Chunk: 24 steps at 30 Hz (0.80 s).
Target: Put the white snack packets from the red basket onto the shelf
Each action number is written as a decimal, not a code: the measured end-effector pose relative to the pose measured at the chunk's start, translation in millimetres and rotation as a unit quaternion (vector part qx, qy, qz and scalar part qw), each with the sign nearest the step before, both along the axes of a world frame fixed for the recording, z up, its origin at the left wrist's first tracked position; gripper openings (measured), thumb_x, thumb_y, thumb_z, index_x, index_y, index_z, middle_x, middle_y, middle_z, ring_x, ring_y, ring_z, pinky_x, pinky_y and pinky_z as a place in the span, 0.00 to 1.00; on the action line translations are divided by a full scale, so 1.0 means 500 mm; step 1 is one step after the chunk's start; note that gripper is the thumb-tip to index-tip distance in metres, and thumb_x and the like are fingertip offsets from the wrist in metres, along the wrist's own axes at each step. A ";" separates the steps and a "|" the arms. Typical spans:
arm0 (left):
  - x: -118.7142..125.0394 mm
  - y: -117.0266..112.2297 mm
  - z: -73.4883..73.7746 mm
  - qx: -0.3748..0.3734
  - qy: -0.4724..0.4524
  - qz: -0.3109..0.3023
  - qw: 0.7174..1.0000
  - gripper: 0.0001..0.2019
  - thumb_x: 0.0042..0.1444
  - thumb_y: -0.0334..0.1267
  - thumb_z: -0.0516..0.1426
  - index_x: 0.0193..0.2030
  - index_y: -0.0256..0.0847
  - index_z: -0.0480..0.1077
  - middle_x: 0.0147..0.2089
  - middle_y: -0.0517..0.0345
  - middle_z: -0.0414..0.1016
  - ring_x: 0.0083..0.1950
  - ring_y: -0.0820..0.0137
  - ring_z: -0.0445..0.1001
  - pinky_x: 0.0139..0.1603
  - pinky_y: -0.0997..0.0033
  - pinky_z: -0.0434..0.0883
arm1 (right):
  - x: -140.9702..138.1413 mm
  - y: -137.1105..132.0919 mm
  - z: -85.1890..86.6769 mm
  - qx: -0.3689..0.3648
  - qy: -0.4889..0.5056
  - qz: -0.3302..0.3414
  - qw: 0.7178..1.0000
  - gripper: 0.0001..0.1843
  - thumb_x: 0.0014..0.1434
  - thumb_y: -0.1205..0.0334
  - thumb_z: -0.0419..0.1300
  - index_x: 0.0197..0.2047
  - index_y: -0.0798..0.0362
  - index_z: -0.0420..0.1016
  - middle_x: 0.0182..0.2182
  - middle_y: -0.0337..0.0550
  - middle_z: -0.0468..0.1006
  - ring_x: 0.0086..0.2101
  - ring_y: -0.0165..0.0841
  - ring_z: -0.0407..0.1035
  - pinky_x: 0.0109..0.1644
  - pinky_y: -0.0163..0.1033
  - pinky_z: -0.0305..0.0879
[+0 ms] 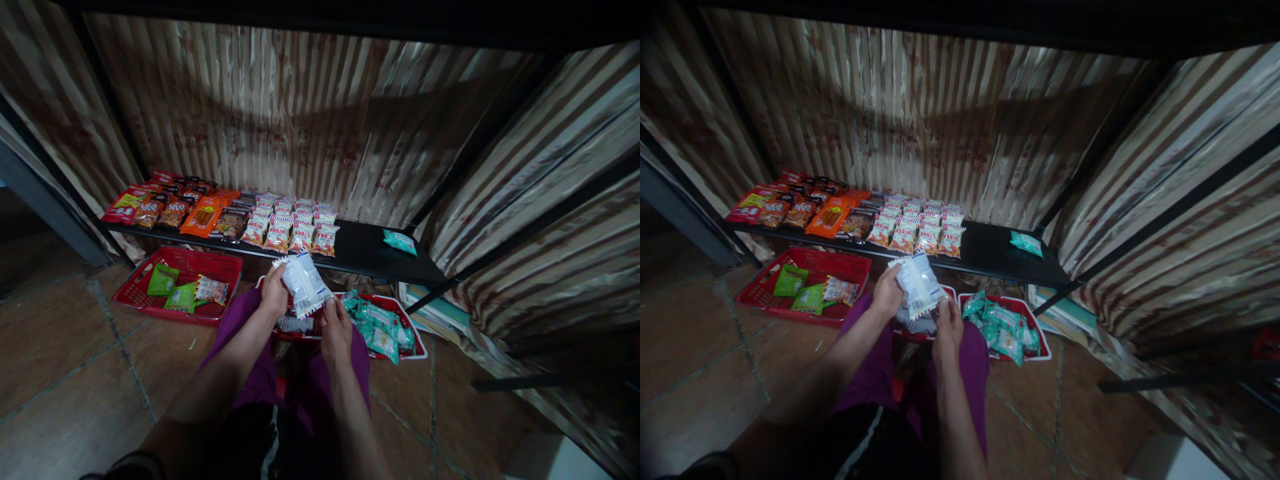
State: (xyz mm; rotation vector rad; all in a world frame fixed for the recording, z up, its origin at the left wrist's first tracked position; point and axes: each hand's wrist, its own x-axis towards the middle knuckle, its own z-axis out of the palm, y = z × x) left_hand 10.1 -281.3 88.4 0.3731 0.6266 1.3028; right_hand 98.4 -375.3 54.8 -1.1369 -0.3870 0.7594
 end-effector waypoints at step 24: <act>-0.050 0.012 0.032 0.111 0.247 -0.098 0.958 0.07 0.36 0.35 0.66 0.22 0.37 0.73 0.21 0.58 0.73 0.23 0.75 0.67 0.27 0.76 0.62 | 0.034 -0.016 -0.002 -0.057 0.063 -0.055 0.995 0.20 0.33 0.56 0.71 0.31 0.55 0.77 0.27 0.39 0.80 0.27 0.30 0.73 0.28 0.32 0.68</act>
